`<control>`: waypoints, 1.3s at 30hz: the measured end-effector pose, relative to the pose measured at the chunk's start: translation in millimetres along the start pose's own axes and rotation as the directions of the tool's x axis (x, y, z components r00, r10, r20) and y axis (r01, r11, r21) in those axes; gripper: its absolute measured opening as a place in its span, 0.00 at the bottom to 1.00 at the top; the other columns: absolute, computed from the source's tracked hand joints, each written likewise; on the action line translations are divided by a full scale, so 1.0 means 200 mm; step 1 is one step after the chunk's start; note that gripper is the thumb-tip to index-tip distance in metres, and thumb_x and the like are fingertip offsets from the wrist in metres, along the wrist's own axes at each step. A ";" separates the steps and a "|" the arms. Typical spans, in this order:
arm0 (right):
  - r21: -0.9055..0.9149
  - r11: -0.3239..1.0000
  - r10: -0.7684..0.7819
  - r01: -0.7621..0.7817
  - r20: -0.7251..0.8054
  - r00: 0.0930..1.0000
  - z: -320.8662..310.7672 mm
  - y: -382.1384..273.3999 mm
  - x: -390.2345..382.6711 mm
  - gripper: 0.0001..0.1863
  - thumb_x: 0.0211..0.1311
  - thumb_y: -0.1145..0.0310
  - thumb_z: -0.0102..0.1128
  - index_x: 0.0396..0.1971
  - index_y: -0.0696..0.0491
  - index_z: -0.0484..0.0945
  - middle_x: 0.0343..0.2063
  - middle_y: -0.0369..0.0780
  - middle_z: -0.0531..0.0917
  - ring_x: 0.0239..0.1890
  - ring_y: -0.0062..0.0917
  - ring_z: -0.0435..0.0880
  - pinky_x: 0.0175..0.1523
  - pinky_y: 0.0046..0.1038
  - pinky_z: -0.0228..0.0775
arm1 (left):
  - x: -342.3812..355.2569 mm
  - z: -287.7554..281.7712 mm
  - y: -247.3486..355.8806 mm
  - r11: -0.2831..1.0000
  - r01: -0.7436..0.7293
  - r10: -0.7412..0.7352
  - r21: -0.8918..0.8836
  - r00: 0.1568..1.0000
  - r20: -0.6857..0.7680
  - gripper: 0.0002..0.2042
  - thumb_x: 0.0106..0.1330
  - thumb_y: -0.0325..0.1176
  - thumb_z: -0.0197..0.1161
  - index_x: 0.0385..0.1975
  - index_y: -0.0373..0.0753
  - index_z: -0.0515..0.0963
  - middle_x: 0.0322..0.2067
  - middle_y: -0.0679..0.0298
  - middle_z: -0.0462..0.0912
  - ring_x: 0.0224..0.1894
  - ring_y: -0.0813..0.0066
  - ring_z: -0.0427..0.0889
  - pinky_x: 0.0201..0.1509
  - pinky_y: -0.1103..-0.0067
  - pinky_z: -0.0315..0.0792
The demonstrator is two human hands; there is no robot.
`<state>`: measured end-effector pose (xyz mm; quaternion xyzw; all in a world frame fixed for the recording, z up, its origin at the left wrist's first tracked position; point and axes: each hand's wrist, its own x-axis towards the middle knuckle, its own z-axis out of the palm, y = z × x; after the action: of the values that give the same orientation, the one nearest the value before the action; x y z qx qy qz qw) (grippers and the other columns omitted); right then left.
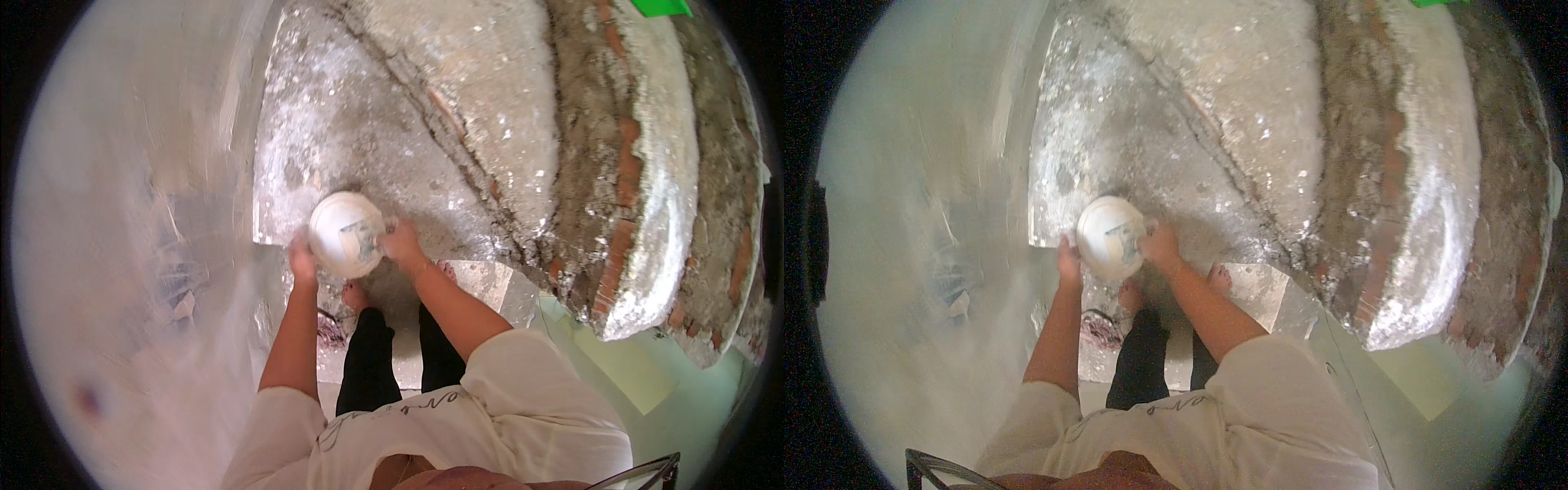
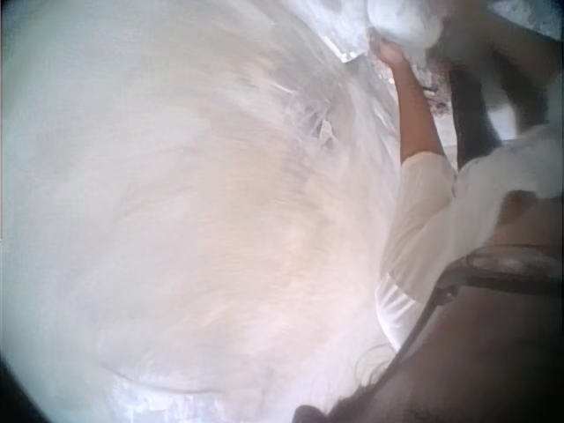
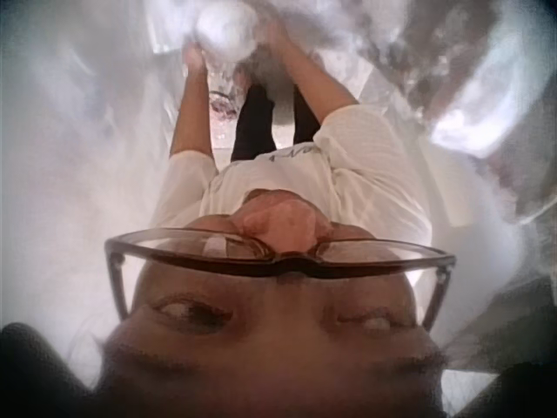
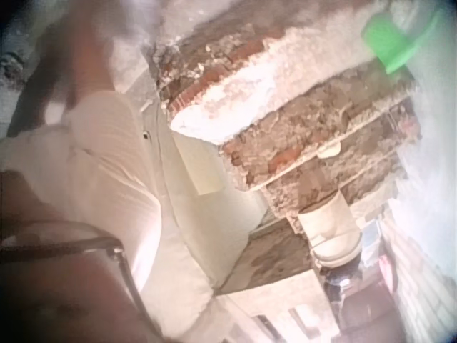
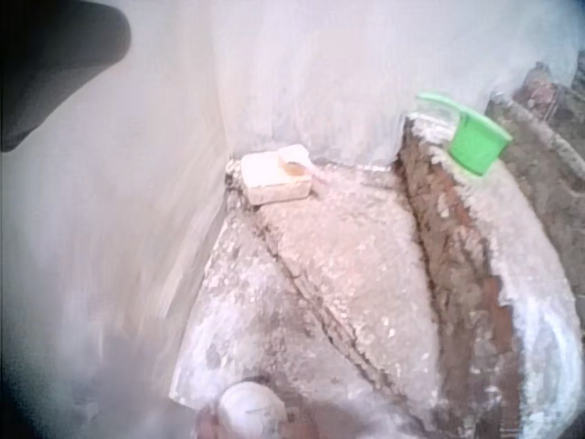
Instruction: The person uses a scraper to apply and smooth plaster over a cracked section of a wall, then cleans their hands in a bucket of water and handles various containers on stone steps.
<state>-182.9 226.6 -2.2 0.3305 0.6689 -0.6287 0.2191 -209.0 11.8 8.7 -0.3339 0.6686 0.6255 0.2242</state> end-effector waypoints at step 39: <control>-0.472 0.819 -0.568 0.326 -0.590 0.573 -2.16 -1.25 -1.19 0.17 0.38 0.67 0.58 0.32 0.57 0.75 0.31 0.47 0.77 0.37 0.38 0.74 0.43 0.32 0.65 | -1.27 -0.13 0.40 0.941 -0.056 0.035 0.334 0.997 0.068 0.19 0.61 0.43 0.50 0.38 0.30 0.68 0.32 0.57 0.75 0.26 0.71 0.75 0.23 0.81 0.67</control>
<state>-145.8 615.2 390.3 0.3245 0.8518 -0.3724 -0.1747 -93.3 27.8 249.1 -0.2561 0.7657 0.5174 0.2836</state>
